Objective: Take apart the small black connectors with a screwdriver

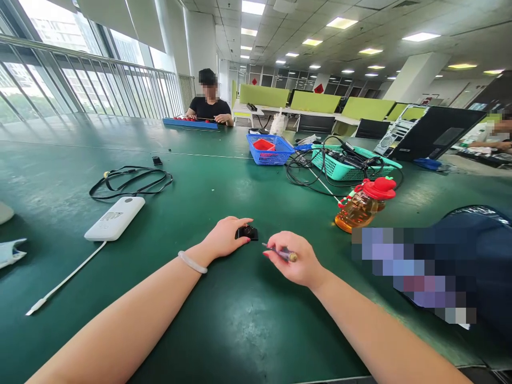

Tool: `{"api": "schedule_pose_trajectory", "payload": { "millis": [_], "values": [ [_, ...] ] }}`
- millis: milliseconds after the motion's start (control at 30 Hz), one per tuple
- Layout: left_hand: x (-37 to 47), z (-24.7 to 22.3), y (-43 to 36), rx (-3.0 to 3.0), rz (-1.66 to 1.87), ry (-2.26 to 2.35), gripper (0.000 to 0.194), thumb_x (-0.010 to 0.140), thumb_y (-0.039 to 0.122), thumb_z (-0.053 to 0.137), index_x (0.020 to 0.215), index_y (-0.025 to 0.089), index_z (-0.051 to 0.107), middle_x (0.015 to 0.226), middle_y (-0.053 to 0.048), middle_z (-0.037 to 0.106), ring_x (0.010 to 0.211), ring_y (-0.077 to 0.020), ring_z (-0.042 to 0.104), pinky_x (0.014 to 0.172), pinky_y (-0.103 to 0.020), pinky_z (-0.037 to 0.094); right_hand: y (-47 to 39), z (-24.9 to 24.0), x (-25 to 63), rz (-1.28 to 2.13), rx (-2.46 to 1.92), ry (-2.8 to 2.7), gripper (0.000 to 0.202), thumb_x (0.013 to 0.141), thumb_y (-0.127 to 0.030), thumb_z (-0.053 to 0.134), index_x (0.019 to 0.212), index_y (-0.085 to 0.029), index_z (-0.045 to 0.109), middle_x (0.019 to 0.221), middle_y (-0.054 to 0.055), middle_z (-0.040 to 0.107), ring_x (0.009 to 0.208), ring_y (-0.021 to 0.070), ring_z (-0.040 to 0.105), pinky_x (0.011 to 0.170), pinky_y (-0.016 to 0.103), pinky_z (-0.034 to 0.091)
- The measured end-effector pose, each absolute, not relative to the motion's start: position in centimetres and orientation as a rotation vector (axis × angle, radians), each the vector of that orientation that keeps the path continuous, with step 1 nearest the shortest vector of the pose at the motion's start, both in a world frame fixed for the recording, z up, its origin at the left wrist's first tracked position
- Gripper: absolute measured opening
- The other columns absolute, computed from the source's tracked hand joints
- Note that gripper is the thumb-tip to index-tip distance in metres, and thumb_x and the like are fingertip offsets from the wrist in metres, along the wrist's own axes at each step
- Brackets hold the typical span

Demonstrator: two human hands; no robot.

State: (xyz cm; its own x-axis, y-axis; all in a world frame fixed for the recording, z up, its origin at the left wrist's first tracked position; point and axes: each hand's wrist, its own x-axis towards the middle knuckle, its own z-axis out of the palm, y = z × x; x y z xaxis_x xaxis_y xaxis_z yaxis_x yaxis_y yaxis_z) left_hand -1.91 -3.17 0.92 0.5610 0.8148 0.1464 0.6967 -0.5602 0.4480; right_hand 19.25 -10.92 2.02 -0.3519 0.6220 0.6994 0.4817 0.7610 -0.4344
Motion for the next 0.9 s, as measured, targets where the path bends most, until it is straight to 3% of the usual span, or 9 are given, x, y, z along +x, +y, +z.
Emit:
{"api": "schedule_pose_trajectory", "payload": {
  "millis": [233,600,900],
  "values": [
    [-1.9,0.66,-2.99,2.409,0.498,1.257,0.052,0.081,0.033,0.067,0.132,0.023,0.059,0.122,-0.009,0.068,0.117,-0.0272,0.058,0.105,-0.042,0.045,-11.2,2.36,18.37,0.077,-0.62,-2.234,0.007,0.091,-0.018,0.057,0.086,-0.024,0.057,0.089,0.005,0.07,0.081,0.0166,0.063,0.075,0.031,0.053],
    [-1.8,0.79,-2.9,2.402,0.495,1.274,0.051,0.08,0.034,0.068,0.129,0.025,0.061,0.122,-0.007,0.068,0.118,-0.0274,0.058,0.105,-0.043,0.045,-10.66,1.57,18.74,-0.073,-0.647,-2.475,0.024,0.079,-0.002,0.054,0.089,-0.021,0.063,0.094,0.003,0.072,0.088,0.0182,0.06,0.083,0.035,0.049],
    [-1.73,0.79,-2.85,2.404,0.51,1.257,0.049,0.079,0.031,0.068,0.127,0.024,0.063,0.122,-0.005,0.069,0.12,-0.0272,0.056,0.106,-0.042,0.045,-10.87,1.95,18.71,-0.122,-0.598,-2.527,0.033,0.072,0.0,0.051,0.095,-0.02,0.063,0.097,0.004,0.072,0.091,0.0197,0.058,0.087,0.036,0.045]
  ]
}}
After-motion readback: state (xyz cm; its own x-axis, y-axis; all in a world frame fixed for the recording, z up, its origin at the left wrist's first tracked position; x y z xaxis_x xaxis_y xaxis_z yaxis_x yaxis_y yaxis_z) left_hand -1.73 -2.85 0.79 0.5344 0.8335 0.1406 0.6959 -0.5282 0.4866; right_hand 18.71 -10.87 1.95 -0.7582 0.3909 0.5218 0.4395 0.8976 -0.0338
